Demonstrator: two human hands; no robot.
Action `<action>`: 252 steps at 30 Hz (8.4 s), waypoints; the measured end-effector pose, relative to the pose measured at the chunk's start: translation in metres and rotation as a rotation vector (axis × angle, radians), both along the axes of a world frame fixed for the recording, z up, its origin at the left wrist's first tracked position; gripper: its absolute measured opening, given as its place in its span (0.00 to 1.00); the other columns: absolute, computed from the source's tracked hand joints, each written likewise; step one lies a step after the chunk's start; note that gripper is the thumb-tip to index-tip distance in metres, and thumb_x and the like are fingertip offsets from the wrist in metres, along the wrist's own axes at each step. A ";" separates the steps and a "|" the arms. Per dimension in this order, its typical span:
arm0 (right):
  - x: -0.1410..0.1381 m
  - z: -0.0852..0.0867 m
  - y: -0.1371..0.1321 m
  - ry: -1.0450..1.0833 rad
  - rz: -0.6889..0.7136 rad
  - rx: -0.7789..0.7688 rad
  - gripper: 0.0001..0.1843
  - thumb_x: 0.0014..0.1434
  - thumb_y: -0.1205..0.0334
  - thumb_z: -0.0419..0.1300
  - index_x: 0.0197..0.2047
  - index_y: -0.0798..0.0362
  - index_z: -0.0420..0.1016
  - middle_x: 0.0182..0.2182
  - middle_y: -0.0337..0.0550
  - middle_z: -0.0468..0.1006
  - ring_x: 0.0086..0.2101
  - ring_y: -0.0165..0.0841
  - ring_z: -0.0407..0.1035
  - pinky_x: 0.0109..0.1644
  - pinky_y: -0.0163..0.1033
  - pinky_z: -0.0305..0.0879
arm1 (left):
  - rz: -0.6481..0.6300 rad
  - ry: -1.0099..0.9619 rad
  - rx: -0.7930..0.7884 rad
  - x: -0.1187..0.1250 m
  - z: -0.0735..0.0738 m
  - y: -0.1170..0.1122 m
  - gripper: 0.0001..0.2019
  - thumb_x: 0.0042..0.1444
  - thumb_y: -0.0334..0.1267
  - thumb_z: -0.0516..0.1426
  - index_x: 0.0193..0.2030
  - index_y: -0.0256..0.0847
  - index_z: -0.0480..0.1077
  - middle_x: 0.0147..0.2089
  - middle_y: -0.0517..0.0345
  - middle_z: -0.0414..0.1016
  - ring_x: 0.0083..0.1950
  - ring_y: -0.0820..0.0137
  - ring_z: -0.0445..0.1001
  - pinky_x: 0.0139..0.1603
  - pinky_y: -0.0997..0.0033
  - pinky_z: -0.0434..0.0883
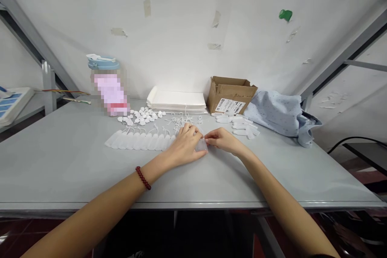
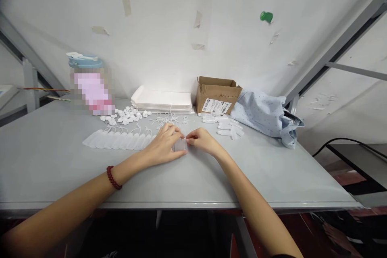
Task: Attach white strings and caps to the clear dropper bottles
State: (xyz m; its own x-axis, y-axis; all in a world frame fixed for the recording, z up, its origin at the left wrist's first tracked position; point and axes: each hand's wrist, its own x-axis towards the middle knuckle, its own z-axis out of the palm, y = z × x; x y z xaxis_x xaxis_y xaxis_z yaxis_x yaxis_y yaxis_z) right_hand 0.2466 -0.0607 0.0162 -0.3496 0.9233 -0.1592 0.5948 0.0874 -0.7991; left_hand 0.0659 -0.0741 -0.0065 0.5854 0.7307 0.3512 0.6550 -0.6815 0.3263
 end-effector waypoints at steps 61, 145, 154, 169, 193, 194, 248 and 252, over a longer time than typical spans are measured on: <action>0.001 0.005 -0.001 0.120 -0.135 -0.203 0.08 0.54 0.73 0.59 0.39 0.63 0.75 0.19 0.40 0.76 0.22 0.28 0.70 0.30 0.34 0.69 | 0.025 -0.007 -0.271 -0.012 0.011 0.005 0.31 0.43 0.54 0.65 0.50 0.40 0.63 0.52 0.49 0.68 0.57 0.54 0.58 0.54 0.54 0.59; 0.016 0.015 -0.002 -0.195 0.253 -0.059 0.42 0.44 0.51 0.69 0.60 0.54 0.62 0.27 0.35 0.71 0.29 0.30 0.64 0.31 0.35 0.57 | 0.507 -0.478 -0.143 -0.057 0.035 0.039 0.07 0.58 0.39 0.49 0.39 0.41 0.66 0.37 0.54 0.75 0.39 0.64 0.71 0.43 0.61 0.67; 0.035 0.024 0.003 -0.212 0.000 0.090 0.33 0.51 0.50 0.63 0.57 0.55 0.65 0.32 0.43 0.76 0.31 0.34 0.68 0.34 0.36 0.61 | 0.257 -0.119 -0.065 -0.062 0.007 0.054 0.19 0.49 0.28 0.45 0.42 0.41 0.73 0.47 0.52 0.75 0.54 0.55 0.62 0.55 0.53 0.62; 0.060 0.024 0.011 -0.238 -0.210 0.254 0.27 0.55 0.48 0.60 0.52 0.58 0.68 0.27 0.43 0.76 0.29 0.34 0.68 0.33 0.37 0.62 | 0.117 0.070 -0.134 -0.053 0.000 0.054 0.21 0.61 0.40 0.40 0.34 0.42 0.74 0.48 0.55 0.76 0.52 0.55 0.60 0.55 0.50 0.58; 0.097 0.008 0.029 -0.798 -0.288 0.277 0.16 0.41 0.71 0.63 0.37 0.53 0.77 0.39 0.47 0.77 0.44 0.44 0.68 0.39 0.38 0.64 | 0.203 -0.698 -0.327 -0.049 0.029 0.039 0.27 0.63 0.55 0.43 0.42 0.38 0.77 0.53 0.51 0.75 0.59 0.60 0.65 0.60 0.60 0.59; 0.096 0.008 0.029 -0.805 -0.295 0.277 0.15 0.40 0.73 0.62 0.35 0.53 0.77 0.37 0.46 0.78 0.43 0.43 0.68 0.38 0.37 0.64 | 0.188 -0.767 -0.368 -0.048 0.031 0.039 0.28 0.63 0.55 0.43 0.40 0.38 0.78 0.51 0.50 0.76 0.58 0.60 0.67 0.59 0.60 0.61; -0.007 -0.013 -0.005 0.000 0.046 0.856 0.23 0.59 0.63 0.57 0.58 0.45 0.62 0.44 0.46 0.75 0.39 0.36 0.74 0.40 0.42 0.74 | 0.132 -1.025 -0.760 -0.035 0.036 0.021 0.09 0.41 0.39 0.66 0.30 0.38 0.75 0.30 0.59 0.76 0.36 0.70 0.73 0.48 0.63 0.67; -0.007 -0.012 -0.005 -0.001 0.041 0.839 0.23 0.59 0.62 0.57 0.58 0.44 0.62 0.44 0.45 0.75 0.41 0.37 0.73 0.40 0.43 0.75 | 0.154 -1.004 -0.719 -0.037 0.037 0.021 0.09 0.42 0.38 0.65 0.31 0.38 0.75 0.32 0.58 0.76 0.36 0.70 0.73 0.45 0.64 0.67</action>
State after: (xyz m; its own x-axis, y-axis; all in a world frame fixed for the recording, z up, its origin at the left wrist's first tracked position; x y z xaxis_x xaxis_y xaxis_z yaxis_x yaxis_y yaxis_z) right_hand 0.2395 -0.0662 0.0038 -0.3855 0.7221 0.5745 0.5789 0.6741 -0.4588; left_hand 0.0286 -0.0528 0.0308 0.1806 0.9798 0.0860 -0.0424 -0.0796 0.9959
